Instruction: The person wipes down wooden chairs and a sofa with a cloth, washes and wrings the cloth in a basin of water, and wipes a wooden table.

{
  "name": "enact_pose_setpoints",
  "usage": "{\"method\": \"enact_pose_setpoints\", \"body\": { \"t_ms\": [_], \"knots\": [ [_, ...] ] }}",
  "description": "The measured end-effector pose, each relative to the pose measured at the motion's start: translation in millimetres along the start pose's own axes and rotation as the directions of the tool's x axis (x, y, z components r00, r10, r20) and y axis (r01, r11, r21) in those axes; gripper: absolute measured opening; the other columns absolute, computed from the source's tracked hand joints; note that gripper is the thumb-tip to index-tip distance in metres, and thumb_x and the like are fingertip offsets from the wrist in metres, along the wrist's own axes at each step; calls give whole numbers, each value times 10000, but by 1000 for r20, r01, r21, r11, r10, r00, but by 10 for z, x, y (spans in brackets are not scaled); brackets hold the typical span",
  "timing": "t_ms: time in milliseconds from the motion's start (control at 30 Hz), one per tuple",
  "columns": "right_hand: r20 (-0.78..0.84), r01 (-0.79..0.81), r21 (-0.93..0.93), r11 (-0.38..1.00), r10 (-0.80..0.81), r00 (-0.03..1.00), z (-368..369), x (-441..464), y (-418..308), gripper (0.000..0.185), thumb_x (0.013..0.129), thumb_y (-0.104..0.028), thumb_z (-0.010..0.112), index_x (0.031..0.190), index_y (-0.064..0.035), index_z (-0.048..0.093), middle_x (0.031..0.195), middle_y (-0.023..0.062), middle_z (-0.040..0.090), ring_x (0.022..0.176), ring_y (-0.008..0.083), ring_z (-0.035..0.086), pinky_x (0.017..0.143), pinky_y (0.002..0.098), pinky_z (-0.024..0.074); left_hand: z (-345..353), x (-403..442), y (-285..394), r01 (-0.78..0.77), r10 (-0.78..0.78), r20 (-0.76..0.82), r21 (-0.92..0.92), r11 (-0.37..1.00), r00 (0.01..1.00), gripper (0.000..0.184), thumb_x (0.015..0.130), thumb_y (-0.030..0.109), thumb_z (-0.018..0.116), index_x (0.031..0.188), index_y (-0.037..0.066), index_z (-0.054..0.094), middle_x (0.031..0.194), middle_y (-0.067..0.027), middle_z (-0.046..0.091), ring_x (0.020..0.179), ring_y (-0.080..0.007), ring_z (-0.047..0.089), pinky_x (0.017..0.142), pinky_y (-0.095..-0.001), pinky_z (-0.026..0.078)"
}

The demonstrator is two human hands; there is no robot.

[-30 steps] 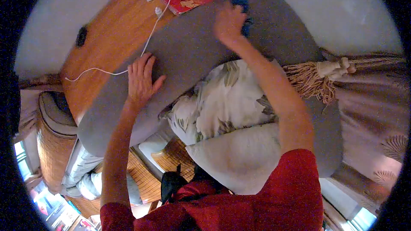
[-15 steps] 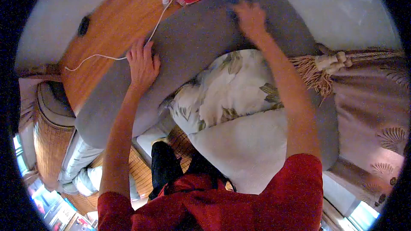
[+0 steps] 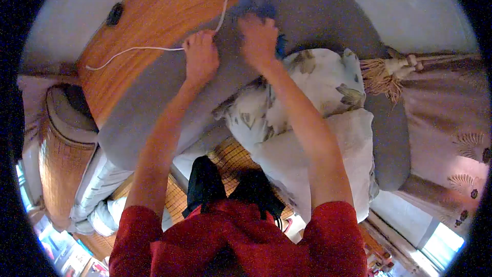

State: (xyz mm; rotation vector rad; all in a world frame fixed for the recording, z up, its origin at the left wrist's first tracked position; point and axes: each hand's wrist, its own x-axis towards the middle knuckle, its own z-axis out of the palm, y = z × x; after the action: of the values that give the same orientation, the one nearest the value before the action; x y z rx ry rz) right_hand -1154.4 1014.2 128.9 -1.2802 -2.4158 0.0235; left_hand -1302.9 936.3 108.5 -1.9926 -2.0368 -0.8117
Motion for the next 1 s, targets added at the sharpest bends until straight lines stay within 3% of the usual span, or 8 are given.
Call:
{"method": "enact_pose_setpoints", "body": {
  "t_ms": [233,300,500,600,667,800,867,1000],
  "knots": [
    [-12,51,-9,999,-51,999,171,102,224,490,680,-150,635,1153,-154,509,1214,107,492,1053,365,437,823,482,407,-210,355,-212,305,-269,152,-324,896,951,325,723,69,537,1046,90,508,1031,-134,553,1007,-313,510,835,-455,387],
    [-10,-1,-18,1000,0,1000,193,122,181,465,688,-157,627,1140,-148,517,1195,113,504,1033,361,448,813,474,411,-361,478,-415,10,-62,-194,-257,966,979,325,716,67,543,1040,76,522,1044,-154,559,940,-345,551,782,-459,436],
    [-55,136,-154,979,-146,988,376,-59,-929,362,725,-182,592,1071,-87,549,1042,105,582,950,282,531,805,400,391,-873,641,-521,-67,65,-17,-373,925,998,331,683,62,562,1012,24,538,984,-189,578,918,-360,559,777,-462,441],
    [85,-14,227,974,-6,996,465,-255,-2007,332,726,-215,545,1029,-78,553,1042,123,560,1035,270,482,799,429,382,-890,664,-432,-71,106,86,-338,938,991,347,660,65,581,998,-2,540,937,-207,585,910,-365,558,783,-458,438],
    [-128,336,306,891,-311,942,402,-565,-2549,283,727,-208,532,984,-88,550,1046,121,524,950,302,466,749,454,392,-863,676,-383,-75,142,154,-376,924,978,341,652,64,586,984,-3,547,914,-218,584,906,-378,553,781,-457,439],
    [-7,438,239,866,-450,893,244,-835,-3527,239,729,-177,519,958,-120,555,1030,96,507,852,304,452,695,454,396,-367,658,-203,-34,95,155,-356,934,983,312,644,82,596,945,0,580,958,-250,559,933,-384,544,769,-471,439],
    [90,576,427,697,-666,740,337,-983,-3811,255,723,-164,512,971,-123,559,1010,85,503,871,292,452,685,449,398,-478,603,-171,-50,143,458,-210,976,878,354,675,90,560,1023,23,564,974,-259,553,963,-372,536,796,-446,442],
    [257,537,323,779,-618,742,105,-641,-3200,312,728,-202,541,1029,-122,563,1122,71,499,937,313,453,755,460,408,-1207,229,-204,-40,130,391,-229,973,911,385,689,124,566,1068,56,549,1131,-230,492,1070,-333,487,830,-467,422]
  ]
}}
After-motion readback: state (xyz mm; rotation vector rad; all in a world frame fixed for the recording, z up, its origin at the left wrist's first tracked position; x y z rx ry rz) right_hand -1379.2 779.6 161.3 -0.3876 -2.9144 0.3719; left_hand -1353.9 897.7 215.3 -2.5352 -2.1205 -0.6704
